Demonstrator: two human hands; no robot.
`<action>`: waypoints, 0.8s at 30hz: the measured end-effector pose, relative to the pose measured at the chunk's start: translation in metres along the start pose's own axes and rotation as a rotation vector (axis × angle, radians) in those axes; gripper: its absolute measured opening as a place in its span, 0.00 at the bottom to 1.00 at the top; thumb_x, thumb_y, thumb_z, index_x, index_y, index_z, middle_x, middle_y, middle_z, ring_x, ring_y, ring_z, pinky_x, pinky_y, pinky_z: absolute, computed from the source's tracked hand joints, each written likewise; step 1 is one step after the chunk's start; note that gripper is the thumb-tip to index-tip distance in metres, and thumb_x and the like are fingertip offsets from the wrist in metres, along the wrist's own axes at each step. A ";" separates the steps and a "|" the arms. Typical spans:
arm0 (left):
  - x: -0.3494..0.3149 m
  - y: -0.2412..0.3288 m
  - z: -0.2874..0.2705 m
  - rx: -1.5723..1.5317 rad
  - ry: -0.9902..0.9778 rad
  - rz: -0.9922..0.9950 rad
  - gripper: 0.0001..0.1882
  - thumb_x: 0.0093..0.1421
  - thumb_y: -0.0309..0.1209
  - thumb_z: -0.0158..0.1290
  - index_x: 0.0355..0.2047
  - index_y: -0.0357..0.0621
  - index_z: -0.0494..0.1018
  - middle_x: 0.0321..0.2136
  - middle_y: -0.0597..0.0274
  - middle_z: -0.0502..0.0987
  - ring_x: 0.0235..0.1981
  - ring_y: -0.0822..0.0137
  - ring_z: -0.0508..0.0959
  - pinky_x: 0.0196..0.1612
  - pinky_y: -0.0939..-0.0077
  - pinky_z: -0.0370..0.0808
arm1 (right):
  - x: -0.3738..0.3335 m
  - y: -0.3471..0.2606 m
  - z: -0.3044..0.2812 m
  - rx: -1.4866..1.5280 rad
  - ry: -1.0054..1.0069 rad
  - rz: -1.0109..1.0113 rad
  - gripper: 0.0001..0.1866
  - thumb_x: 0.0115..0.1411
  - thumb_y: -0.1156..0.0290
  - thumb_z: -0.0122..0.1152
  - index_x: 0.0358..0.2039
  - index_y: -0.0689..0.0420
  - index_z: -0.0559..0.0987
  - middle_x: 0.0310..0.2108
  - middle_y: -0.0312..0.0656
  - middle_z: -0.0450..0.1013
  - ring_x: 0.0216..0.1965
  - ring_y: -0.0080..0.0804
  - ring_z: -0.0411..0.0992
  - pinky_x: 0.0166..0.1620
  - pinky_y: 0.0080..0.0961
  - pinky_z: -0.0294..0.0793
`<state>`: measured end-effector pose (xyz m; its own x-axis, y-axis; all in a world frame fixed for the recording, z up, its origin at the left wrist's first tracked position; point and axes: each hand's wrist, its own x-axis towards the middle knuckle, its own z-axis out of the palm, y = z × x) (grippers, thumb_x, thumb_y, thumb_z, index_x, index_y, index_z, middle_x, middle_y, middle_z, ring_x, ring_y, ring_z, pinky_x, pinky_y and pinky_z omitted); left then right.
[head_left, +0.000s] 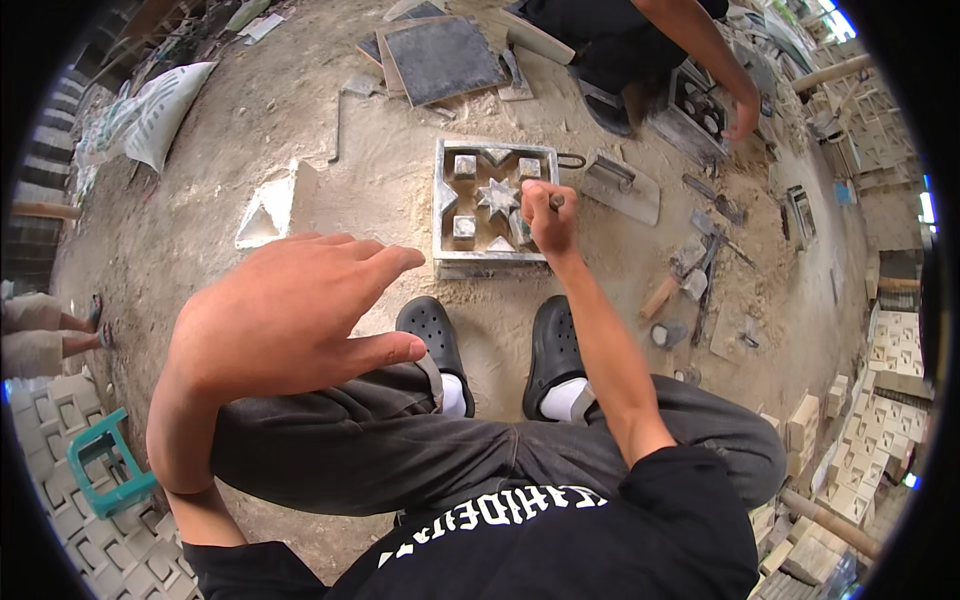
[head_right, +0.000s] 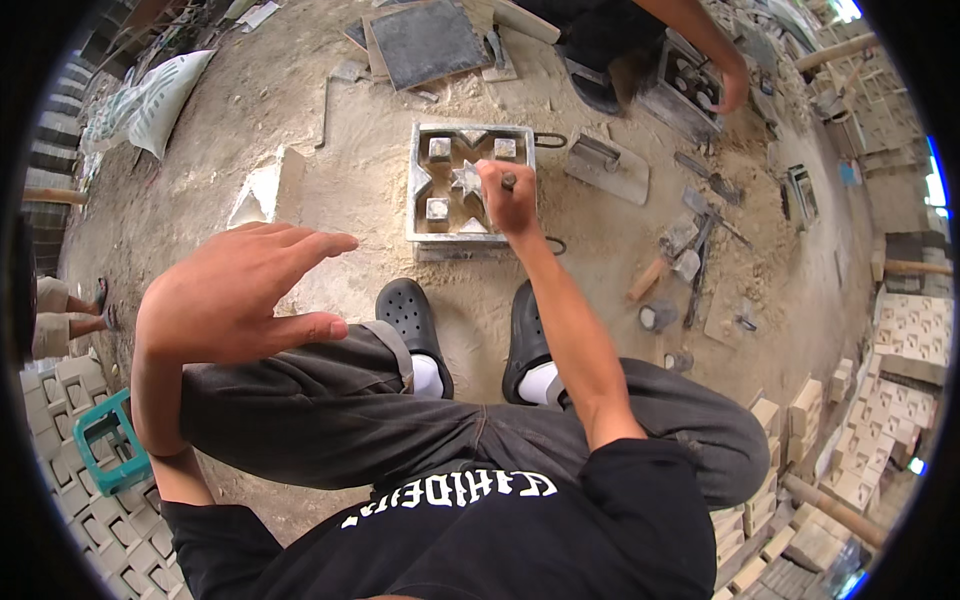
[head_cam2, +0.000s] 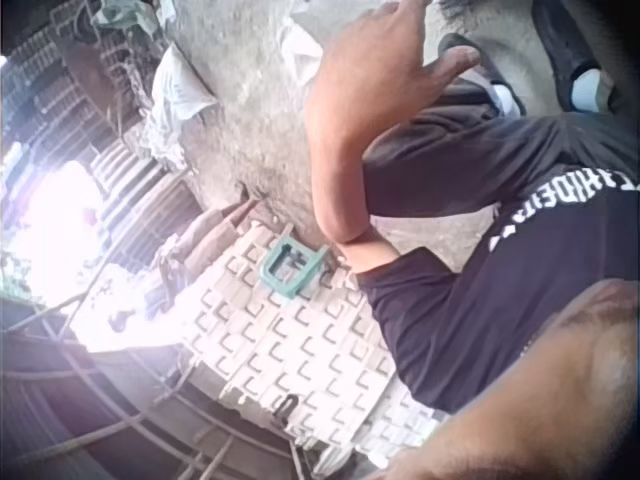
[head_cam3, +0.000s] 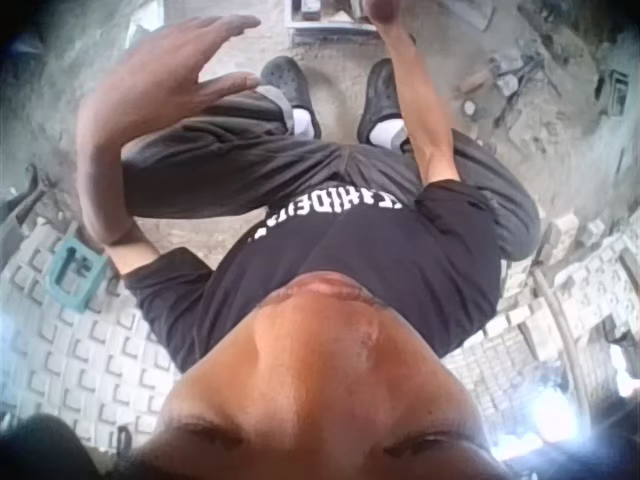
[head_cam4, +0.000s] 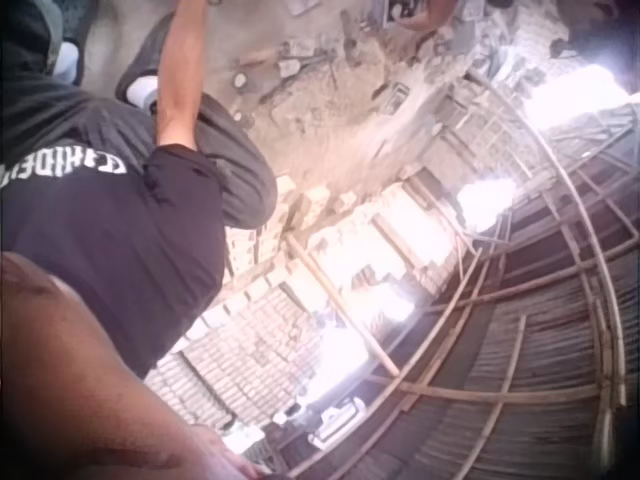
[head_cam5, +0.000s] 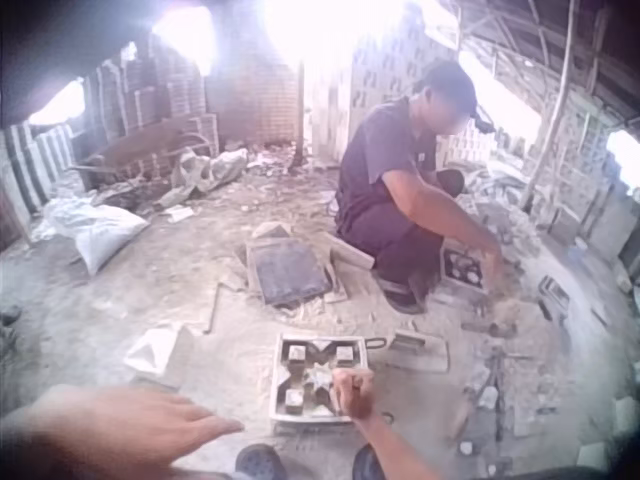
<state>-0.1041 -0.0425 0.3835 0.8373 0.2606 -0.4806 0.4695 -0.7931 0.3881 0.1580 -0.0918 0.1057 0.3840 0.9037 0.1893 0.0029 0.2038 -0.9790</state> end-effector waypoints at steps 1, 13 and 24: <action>-0.002 -0.001 -0.001 0.002 0.004 -0.013 0.34 0.59 0.50 0.55 0.56 0.37 0.65 0.46 0.45 0.76 0.49 0.48 0.75 0.53 0.59 0.69 | -0.003 -0.008 0.004 0.010 -0.014 -0.011 0.24 0.64 0.64 0.51 0.12 0.60 0.64 0.11 0.29 0.59 0.15 0.15 0.55 0.20 0.22 0.52; 0.003 -0.005 0.001 0.009 -0.004 -0.064 0.31 0.60 0.49 0.55 0.55 0.38 0.66 0.46 0.47 0.76 0.49 0.49 0.75 0.52 0.60 0.70 | -0.002 0.024 0.002 0.037 -0.146 -0.075 0.23 0.61 0.67 0.50 0.11 0.61 0.60 0.09 0.30 0.55 0.15 0.17 0.51 0.19 0.25 0.48; 0.006 -0.006 -0.004 0.046 0.006 -0.094 0.31 0.59 0.49 0.55 0.54 0.38 0.67 0.47 0.47 0.76 0.49 0.49 0.75 0.52 0.60 0.70 | 0.020 0.025 0.012 0.024 -0.287 -0.052 0.24 0.62 0.66 0.49 0.11 0.60 0.59 0.10 0.31 0.56 0.14 0.17 0.51 0.18 0.26 0.49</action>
<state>-0.1005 -0.0340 0.3809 0.7918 0.3382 -0.5086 0.5330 -0.7891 0.3052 0.1547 -0.0637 0.0864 0.1066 0.9608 0.2558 -0.0075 0.2580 -0.9661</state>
